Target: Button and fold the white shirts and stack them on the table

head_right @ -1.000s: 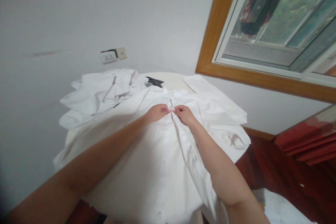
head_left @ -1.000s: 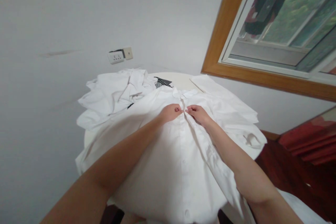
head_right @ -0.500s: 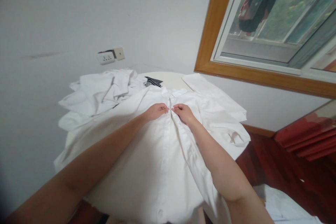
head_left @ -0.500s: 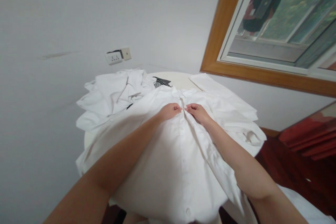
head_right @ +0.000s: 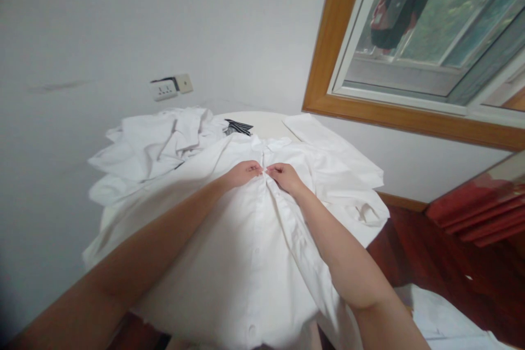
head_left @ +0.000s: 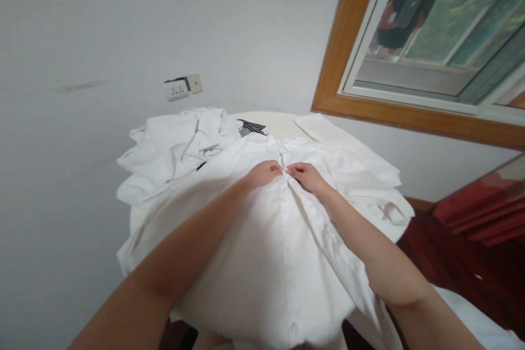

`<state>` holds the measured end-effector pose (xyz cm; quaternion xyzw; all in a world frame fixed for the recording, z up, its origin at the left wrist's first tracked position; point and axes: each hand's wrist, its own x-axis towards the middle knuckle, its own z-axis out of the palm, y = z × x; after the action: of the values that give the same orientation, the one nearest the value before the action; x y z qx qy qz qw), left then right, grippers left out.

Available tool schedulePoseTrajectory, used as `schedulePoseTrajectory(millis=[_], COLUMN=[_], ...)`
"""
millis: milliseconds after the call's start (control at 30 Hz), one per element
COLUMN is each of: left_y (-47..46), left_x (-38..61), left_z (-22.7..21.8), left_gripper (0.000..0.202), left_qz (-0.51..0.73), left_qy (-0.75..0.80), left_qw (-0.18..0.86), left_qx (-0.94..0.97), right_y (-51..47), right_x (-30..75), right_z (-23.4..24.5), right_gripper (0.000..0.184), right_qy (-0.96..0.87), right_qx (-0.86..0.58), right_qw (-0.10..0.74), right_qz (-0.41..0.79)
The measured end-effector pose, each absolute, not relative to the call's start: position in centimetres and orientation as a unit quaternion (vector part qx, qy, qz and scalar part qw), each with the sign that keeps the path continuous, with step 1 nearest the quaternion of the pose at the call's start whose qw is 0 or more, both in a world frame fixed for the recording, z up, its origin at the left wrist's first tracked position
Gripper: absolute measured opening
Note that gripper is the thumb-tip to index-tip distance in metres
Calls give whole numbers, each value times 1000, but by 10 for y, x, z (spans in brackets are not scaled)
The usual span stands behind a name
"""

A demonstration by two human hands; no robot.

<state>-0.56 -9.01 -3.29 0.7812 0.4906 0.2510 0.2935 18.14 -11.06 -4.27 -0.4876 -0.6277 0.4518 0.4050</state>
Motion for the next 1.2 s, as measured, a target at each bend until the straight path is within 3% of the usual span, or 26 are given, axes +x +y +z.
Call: schedulePoseTrajectory(millis=[267, 500, 833, 1067, 1200], left_y=[-98, -107, -103, -106, -102], left_x=[-1, 8, 13, 12, 11], left_z=[-27, -17, -13, -15, -18], left_gripper=[25, 26, 38, 30, 27], left_qz=[214, 159, 107, 132, 140], left_qy=[512, 533, 556, 572, 565], left_qw=[232, 153, 142, 146, 176], left_qx=[799, 817, 812, 796, 794], right_y=[-116, -116, -119, -122, -122], right_x=[182, 172, 161, 162, 163], right_z=[-29, -31, -37, -35, -33], right_gripper=[15, 8, 3, 7, 7], right_qy=[-589, -561, -578, -695, -722], right_qx=[-447, -480, -538, -565, -559], right_qw=[386, 391, 387, 347, 334], right_qz=[551, 550, 476, 276, 235])
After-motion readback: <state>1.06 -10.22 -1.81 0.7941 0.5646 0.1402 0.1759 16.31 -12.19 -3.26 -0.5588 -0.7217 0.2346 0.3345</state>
